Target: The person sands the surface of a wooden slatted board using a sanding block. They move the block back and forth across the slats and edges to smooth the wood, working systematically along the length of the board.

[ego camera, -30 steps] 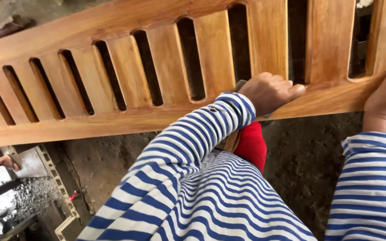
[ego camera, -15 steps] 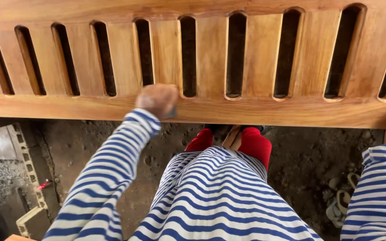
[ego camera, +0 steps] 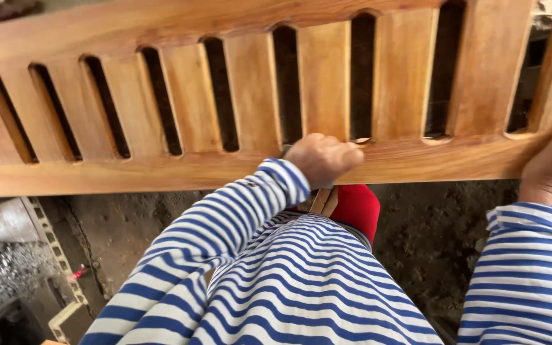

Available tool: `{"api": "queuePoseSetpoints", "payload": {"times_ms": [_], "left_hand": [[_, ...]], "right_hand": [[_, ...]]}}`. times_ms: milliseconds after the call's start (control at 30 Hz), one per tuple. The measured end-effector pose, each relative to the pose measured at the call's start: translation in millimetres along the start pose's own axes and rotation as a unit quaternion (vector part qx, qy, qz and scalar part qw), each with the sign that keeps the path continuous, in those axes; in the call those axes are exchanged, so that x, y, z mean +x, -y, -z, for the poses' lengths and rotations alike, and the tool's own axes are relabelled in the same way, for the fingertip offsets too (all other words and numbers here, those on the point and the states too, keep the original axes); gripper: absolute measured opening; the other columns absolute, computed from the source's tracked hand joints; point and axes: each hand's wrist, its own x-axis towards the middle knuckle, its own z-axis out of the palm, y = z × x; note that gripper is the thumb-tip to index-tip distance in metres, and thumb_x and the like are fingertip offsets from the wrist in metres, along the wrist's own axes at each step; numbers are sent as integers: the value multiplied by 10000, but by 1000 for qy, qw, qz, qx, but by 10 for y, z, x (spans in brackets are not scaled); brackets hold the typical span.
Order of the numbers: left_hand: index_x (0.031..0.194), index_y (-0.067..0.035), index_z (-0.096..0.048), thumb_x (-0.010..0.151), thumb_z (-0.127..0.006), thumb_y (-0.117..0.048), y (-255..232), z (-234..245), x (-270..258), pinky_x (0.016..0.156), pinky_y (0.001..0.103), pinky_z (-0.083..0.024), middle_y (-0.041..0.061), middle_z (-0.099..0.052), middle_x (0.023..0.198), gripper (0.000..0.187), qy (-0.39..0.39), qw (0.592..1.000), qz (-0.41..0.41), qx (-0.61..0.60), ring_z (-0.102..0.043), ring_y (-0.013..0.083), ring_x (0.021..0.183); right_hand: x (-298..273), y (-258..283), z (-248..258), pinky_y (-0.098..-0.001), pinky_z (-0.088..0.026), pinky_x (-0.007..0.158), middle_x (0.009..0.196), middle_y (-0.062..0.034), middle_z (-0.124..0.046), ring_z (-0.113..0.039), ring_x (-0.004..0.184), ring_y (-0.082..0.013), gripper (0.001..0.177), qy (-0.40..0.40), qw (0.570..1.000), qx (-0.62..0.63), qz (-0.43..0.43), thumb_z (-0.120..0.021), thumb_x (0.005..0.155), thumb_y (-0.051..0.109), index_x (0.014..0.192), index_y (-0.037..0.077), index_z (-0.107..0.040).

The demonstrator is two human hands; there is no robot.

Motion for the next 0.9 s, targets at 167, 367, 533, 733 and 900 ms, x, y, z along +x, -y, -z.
{"api": "queuePoseSetpoints", "payload": {"times_ms": [167, 367, 533, 733, 900], "left_hand": [[961, -207, -588, 951, -572, -119, -312, -461, 716, 491, 340, -381, -50, -584, 706, 90, -10, 999, -34, -8, -569, 184, 578], [991, -188, -569, 910, -604, -84, -534, -923, 1137, 485, 356, -397, -45, -569, 653, 137, -30, 999, -30, -14, -553, 201, 551], [947, -200, -553, 893, -608, -68, -502, -905, 933, 509, 351, -384, -62, -582, 639, 153, -86, 996, -7, -18, -549, 193, 559], [1247, -151, -685, 899, -611, 26, 435, 55, -679, 715, 434, -596, 34, -746, 1184, 398, 1, 992, 18, -126, -737, 270, 858], [765, -148, -473, 1134, -459, -78, 894, 1077, -1952, 367, 301, -345, -62, -332, 557, 376, 139, 940, 279, 135, -349, 105, 431]], "right_hand": [[-75, 891, 939, -439, -462, 595, 736, -36, -656, -562, 644, -193, 334, -35, 989, 141, 42, -645, 1156, 250, 854, 108, -623], [-44, 1139, 1216, -436, -488, 601, 834, -45, -757, -673, 690, -250, 208, -46, 980, 171, 86, -654, 1126, 221, 964, 114, -727], [-40, 982, 1066, -456, -497, 575, 827, 1, -749, -698, 684, -244, 282, -1, 989, 139, 55, -592, 1188, 358, 990, 174, -670], [23, 658, 671, -404, -574, 628, 870, -93, -854, -807, 742, -264, 478, -50, 989, 123, 71, -588, 1197, 404, 929, 71, -804], [29, 809, 843, -381, -565, 714, 931, -68, -829, -768, 805, -221, 331, -36, 977, 181, 103, -545, 1183, 265, 981, 80, -730]]}}
